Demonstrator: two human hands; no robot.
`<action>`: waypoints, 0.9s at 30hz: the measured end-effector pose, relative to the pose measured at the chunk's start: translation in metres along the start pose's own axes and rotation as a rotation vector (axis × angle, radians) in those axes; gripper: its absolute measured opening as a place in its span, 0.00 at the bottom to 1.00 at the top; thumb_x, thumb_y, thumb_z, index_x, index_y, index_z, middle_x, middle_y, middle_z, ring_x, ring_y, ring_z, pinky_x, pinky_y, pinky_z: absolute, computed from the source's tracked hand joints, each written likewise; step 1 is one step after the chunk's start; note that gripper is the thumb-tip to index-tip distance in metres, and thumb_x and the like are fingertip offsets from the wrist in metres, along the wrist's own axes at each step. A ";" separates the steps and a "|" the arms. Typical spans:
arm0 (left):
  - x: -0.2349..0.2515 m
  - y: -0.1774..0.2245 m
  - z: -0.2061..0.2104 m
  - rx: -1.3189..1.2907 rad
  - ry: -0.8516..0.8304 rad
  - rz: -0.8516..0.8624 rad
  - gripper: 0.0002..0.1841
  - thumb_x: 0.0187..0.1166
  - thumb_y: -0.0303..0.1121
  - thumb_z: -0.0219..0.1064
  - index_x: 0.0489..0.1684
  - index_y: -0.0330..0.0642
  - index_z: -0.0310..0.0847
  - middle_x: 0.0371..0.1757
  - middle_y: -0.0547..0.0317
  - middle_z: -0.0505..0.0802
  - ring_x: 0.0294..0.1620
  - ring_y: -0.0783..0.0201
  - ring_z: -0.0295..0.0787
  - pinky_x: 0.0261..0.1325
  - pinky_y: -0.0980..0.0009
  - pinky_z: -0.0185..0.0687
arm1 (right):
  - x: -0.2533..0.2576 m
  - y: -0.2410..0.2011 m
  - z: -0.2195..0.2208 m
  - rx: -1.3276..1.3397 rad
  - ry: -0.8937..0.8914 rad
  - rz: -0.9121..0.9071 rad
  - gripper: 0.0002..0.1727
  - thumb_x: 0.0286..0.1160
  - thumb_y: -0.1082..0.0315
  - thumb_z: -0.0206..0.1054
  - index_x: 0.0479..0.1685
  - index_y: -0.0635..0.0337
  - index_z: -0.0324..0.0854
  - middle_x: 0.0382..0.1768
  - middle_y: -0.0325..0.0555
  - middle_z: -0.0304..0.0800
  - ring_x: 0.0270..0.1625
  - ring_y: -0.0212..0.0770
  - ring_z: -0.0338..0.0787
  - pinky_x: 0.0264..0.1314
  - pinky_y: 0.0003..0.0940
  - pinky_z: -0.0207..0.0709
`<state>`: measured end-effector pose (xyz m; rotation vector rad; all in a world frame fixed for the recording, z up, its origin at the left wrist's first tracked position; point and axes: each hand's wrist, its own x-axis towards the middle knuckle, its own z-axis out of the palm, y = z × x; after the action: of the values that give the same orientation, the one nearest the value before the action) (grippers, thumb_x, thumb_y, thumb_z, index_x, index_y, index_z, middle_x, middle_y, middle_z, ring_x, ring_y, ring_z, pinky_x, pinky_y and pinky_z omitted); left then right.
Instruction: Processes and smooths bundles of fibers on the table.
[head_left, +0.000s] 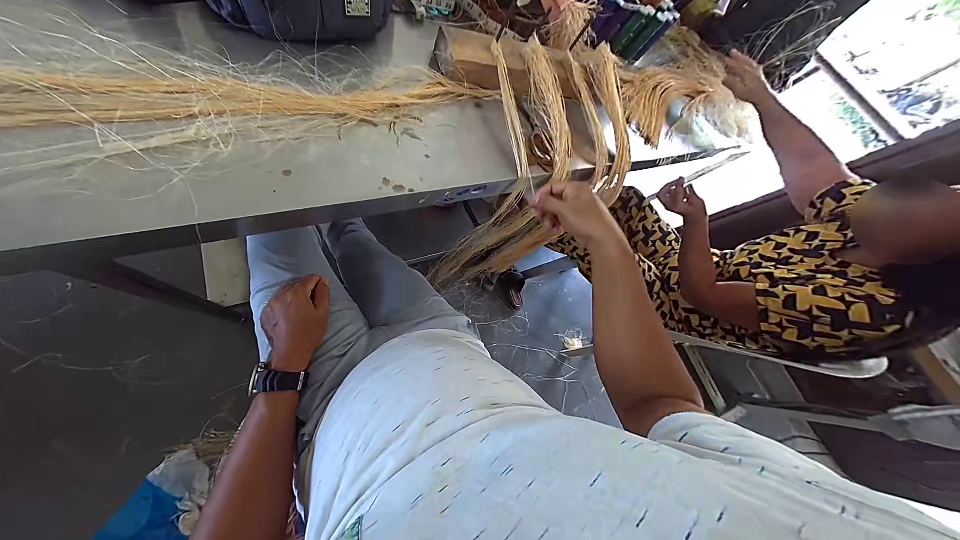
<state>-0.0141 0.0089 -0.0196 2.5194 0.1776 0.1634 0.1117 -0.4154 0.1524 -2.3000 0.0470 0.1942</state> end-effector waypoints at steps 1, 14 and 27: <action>0.001 -0.001 0.001 0.003 -0.007 -0.002 0.19 0.90 0.41 0.55 0.44 0.37 0.90 0.41 0.38 0.94 0.48 0.36 0.92 0.48 0.31 0.80 | -0.013 0.012 0.009 0.015 -0.036 0.030 0.11 0.87 0.66 0.61 0.48 0.65 0.85 0.30 0.44 0.88 0.24 0.34 0.82 0.29 0.33 0.80; 0.001 0.001 0.003 0.039 -0.011 0.018 0.22 0.92 0.45 0.52 0.44 0.37 0.88 0.38 0.38 0.92 0.43 0.35 0.91 0.42 0.30 0.78 | -0.100 0.264 0.197 -0.075 -0.506 0.575 0.17 0.90 0.63 0.58 0.55 0.70 0.86 0.48 0.56 0.90 0.43 0.44 0.87 0.51 0.45 0.80; -0.005 -0.004 0.005 0.074 -0.013 0.058 0.26 0.93 0.50 0.47 0.42 0.40 0.85 0.34 0.40 0.89 0.37 0.37 0.88 0.35 0.33 0.76 | -0.165 0.040 0.134 -0.331 -0.863 0.788 0.22 0.96 0.73 0.43 0.77 0.77 0.70 0.78 0.72 0.73 0.80 0.64 0.75 0.84 0.54 0.63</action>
<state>-0.0184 0.0085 -0.0267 2.5999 0.1068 0.1667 -0.0717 -0.3475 0.0601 -2.1968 0.5022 1.6627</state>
